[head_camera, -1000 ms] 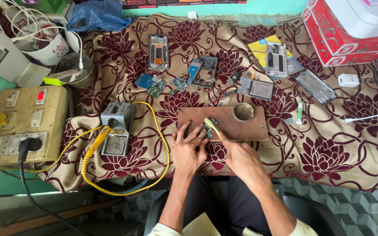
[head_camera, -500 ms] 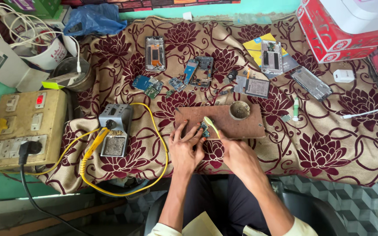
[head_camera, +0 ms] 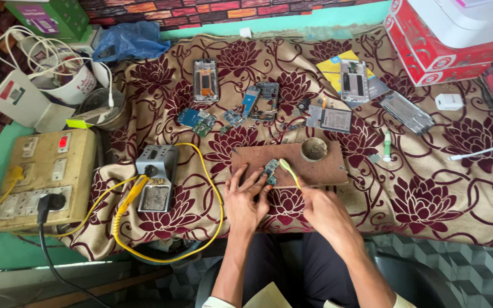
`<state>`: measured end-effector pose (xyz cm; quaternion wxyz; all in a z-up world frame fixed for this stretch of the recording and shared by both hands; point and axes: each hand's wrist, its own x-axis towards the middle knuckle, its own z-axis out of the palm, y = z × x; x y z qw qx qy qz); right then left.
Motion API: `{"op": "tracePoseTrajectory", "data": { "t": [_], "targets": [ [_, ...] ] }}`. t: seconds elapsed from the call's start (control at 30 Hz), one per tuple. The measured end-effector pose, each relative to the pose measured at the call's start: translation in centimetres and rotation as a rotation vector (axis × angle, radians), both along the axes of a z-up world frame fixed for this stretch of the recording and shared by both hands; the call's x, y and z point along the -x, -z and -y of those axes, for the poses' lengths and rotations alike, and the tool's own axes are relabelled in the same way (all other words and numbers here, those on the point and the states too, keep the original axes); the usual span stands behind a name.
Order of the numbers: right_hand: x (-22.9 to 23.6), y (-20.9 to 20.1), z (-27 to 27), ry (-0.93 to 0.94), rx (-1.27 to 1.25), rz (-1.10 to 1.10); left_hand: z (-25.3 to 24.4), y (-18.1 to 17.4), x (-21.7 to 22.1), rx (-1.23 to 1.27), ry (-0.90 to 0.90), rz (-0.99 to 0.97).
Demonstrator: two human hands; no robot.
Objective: The person uses a toothbrush to scrub a small electronic circuit board on a wooden work surface. They repeatedly brush the board's surface and edges, occasionally repositioning it, while other disassembled phone parts and tools remain on the table.
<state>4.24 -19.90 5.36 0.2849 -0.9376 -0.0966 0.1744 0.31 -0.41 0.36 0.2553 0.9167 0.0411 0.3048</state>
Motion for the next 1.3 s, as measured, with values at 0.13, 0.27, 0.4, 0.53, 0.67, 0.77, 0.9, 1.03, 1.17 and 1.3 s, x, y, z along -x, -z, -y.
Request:
{"op": "tracePoseTrajectory", "data": {
  "t": [0.13,0.27,0.4,0.53,0.67,0.77,0.9,1.03,1.17,1.3],
  "targets": [
    [-0.5,2.8,1.1,0.061,-0.219,-0.043,0.2,-0.7,0.1,0.1,-0.06,-0.107],
    [-0.5,6.1,1.4,0.111,-0.526,0.134,0.0,-1.5,-0.1,0.187,-0.115,-0.426],
    [-0.3,8.4,2.0,-0.061,-0.681,0.42,-1.9,-1.8,-0.3,-0.09,0.094,-0.039],
    [-0.1,8.8,2.2,0.114,-0.7,0.072,-3.6,-2.0,-1.2,-0.214,0.297,-0.035],
    [0.1,8.0,2.0,0.142,-0.735,0.005,-3.9,-2.4,-1.8,-0.254,0.27,-0.05],
    [0.2,7.3,1.9,0.15,-0.707,-0.002,-3.5,-2.2,-1.6,-0.174,0.211,-0.089],
    [0.0,5.8,1.4,0.129,-0.589,-0.028,-2.5,-1.7,-1.5,-0.042,0.107,-0.084],
    [0.2,3.6,1.0,0.006,-0.495,-0.019,-1.6,-1.5,-1.7,0.062,0.085,0.024],
    [0.8,1.5,0.2,-0.064,-0.309,-0.044,-1.2,-1.1,-1.7,0.051,0.08,0.06],
    [0.5,-0.3,-2.1,0.013,-0.147,-0.041,-1.4,-0.8,-1.8,0.072,0.092,0.054]
  ]
}}
